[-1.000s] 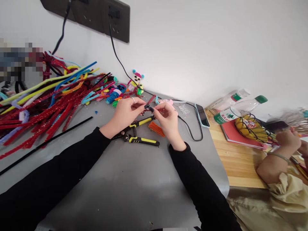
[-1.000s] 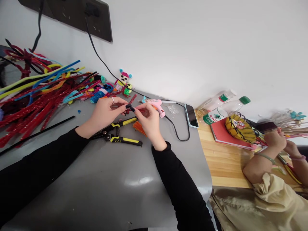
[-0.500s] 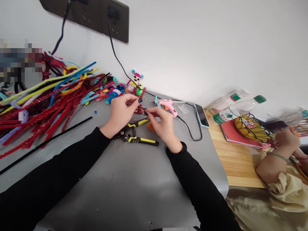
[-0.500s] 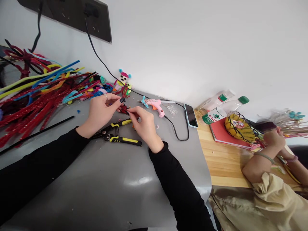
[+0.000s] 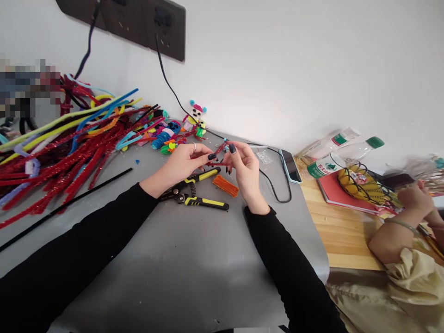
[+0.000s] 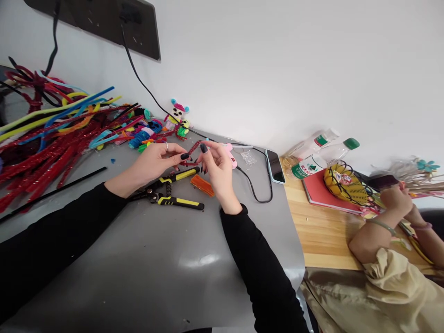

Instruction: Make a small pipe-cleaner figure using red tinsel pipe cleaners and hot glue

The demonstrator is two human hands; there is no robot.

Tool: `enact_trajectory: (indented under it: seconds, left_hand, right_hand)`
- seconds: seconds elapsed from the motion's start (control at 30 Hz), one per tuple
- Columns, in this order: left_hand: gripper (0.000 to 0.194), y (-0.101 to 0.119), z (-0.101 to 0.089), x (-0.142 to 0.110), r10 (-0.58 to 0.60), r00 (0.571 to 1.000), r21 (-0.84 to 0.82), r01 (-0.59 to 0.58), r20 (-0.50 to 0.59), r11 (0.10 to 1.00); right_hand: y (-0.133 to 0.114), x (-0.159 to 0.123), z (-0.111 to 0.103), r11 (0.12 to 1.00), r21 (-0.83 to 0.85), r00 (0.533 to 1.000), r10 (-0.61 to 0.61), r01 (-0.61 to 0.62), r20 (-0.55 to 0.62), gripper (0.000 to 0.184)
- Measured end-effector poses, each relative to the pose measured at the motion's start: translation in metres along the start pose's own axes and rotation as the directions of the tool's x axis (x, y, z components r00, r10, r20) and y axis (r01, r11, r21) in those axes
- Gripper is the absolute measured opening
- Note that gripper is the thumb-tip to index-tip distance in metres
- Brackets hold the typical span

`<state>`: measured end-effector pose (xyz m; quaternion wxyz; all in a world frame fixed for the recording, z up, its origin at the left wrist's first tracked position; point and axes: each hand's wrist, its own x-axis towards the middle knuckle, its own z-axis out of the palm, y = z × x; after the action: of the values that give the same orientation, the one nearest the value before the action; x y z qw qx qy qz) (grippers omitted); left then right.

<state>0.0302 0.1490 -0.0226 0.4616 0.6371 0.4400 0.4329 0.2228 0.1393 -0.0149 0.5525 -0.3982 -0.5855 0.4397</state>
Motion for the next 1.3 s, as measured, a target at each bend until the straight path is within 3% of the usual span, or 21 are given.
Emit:
enact_trajectory:
  seconds: [0.13,0.27,0.37,0.5,0.6,0.67,0.77,0.9,1.17,1.23,1.3]
  left_hand:
    - [0.043,0.002,0.001,-0.002,-0.012,0.996,0.011,0.011,0.084,1.0]
    - [0.032,0.005,0.003,-0.004,0.103,0.994,0.113,-0.099,-0.029,0.989]
    - [0.03,0.007,0.005,-0.007,0.259,0.964,0.182,-0.246,-0.053,0.952]
    - [0.028,0.005,0.008,-0.01,0.403,0.913,0.258,-0.405,0.064,0.877]
    - [0.012,0.005,0.009,-0.012,0.478,0.875,0.312,-0.477,0.079,0.822]
    - [0.014,0.007,0.009,-0.013,0.515,0.856,0.322,-0.499,0.038,0.805]
    - [0.018,0.011,0.008,-0.013,0.504,0.862,0.321,-0.46,-0.065,0.828]
    - [0.019,0.014,0.006,-0.013,0.402,0.894,0.299,-0.336,-0.198,0.893]
    - [0.019,0.013,0.004,-0.012,0.246,0.878,0.077,-0.235,-0.41,0.969]
    - [0.02,0.013,0.002,-0.011,0.232,0.88,0.079,-0.22,-0.413,0.972]
    - [0.02,0.011,0.001,-0.01,0.244,0.895,0.15,-0.201,-0.374,0.968]
  right_hand:
    - [0.004,0.002,0.002,0.999,0.041,1.0,0.006,-0.007,0.024,0.039]
    - [0.006,0.003,0.0,1.0,-0.006,0.998,-0.002,0.002,-0.068,0.04]
    - [0.008,0.003,-0.003,0.999,-0.034,0.992,0.0,-0.004,-0.129,0.043]
    - [0.01,0.002,-0.003,0.999,-0.032,0.991,0.003,-0.007,-0.134,0.044]
    - [0.012,0.0,0.001,0.999,-0.024,0.993,0.025,-0.028,-0.118,0.044]
    - [0.012,0.0,0.003,0.999,-0.021,0.993,0.047,-0.05,-0.108,0.045]
    - [0.011,0.001,0.003,0.998,-0.015,0.991,0.057,-0.06,-0.124,0.044]
    - [0.01,0.004,-0.002,0.998,0.01,0.986,0.066,-0.066,-0.153,0.047]
    - [0.017,0.007,-0.009,0.949,0.107,0.947,0.307,-0.296,-0.094,0.058]
    - [0.017,0.007,-0.009,0.955,0.056,0.953,0.295,-0.291,-0.073,0.057]
    - [0.015,0.008,-0.01,0.977,-0.084,0.977,0.19,-0.198,-0.101,0.05]
